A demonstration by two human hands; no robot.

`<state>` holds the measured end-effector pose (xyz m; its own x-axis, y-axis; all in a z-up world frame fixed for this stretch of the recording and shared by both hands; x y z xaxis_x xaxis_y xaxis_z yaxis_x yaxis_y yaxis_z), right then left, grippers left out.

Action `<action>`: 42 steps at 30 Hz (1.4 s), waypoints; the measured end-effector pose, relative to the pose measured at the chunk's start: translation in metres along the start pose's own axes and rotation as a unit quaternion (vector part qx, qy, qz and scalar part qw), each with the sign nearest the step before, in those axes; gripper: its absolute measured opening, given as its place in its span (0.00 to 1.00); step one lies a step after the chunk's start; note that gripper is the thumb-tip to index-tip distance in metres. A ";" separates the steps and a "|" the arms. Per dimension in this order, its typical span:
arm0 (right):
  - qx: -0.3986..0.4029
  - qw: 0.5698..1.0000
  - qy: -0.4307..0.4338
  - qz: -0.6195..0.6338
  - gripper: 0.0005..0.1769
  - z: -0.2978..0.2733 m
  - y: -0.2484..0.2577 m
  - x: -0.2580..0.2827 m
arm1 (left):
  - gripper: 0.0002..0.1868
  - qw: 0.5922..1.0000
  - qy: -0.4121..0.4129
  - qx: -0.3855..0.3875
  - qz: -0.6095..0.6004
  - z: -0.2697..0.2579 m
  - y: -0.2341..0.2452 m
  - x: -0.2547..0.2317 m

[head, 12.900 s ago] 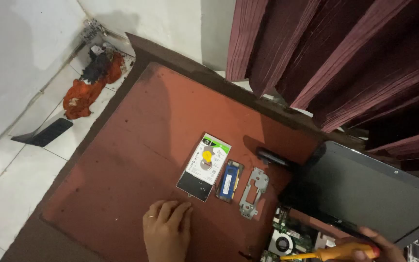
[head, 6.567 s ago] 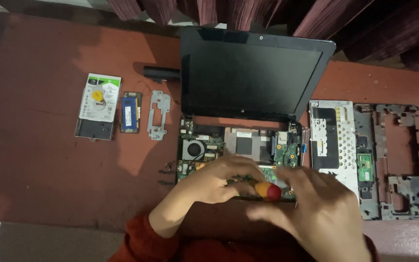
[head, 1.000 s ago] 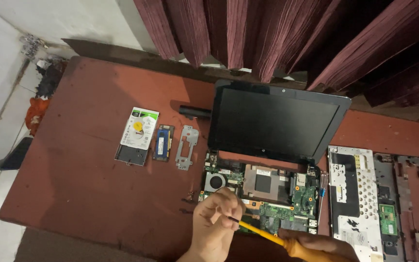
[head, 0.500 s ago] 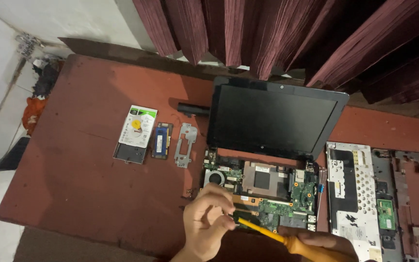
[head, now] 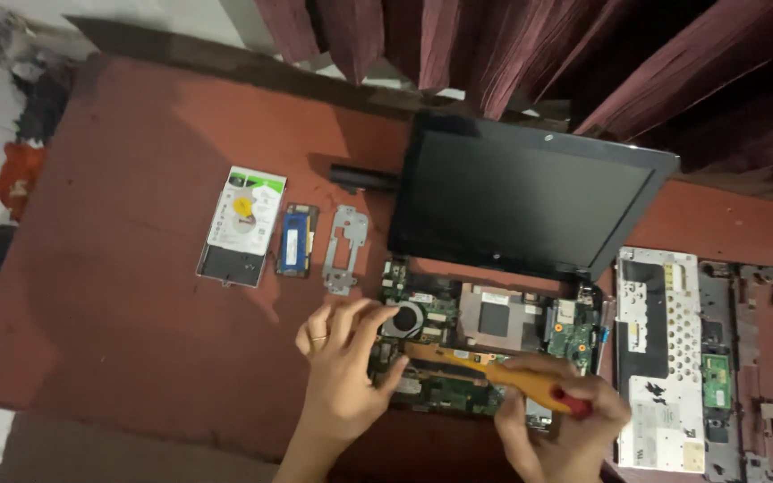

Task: Disassembling and repairing a laptop's internal hardware using a screwdriver and manual manipulation of connectors.

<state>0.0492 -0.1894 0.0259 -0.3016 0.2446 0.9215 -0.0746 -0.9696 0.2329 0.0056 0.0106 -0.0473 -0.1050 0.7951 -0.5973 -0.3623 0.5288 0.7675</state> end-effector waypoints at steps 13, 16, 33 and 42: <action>0.112 0.986 0.085 -0.087 0.24 0.002 -0.011 -0.019 | 0.27 0.999 -0.011 -0.014 -0.039 0.002 -0.004 0.001; 0.132 0.978 0.129 -0.100 0.26 0.000 -0.013 -0.016 | 0.24 0.999 -0.008 -0.006 -0.042 0.002 -0.004 0.001; 0.385 0.843 0.226 -0.302 0.30 0.048 -0.023 0.060 | 0.26 0.973 -0.143 0.067 -0.170 0.049 0.035 -0.021; 0.309 0.804 0.250 -0.442 0.17 0.053 -0.023 0.059 | 0.46 0.828 -0.148 0.356 -0.408 0.076 0.018 -0.049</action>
<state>0.0837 -0.1530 0.0913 -0.7466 0.6567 0.1060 -0.0304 -0.1929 0.9807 0.0751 0.0036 0.0138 0.1757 0.0704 -0.9819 0.4472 0.8829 0.1433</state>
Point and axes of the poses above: each hand's wrist, its own z-axis towards the middle knuckle, its own y-axis out of the back of the hand, x = y × z, the point moved 4 cm from there along z, towards the middle knuckle, and after that the axes turned 7 degrees about -x, right-handed, at the moved point
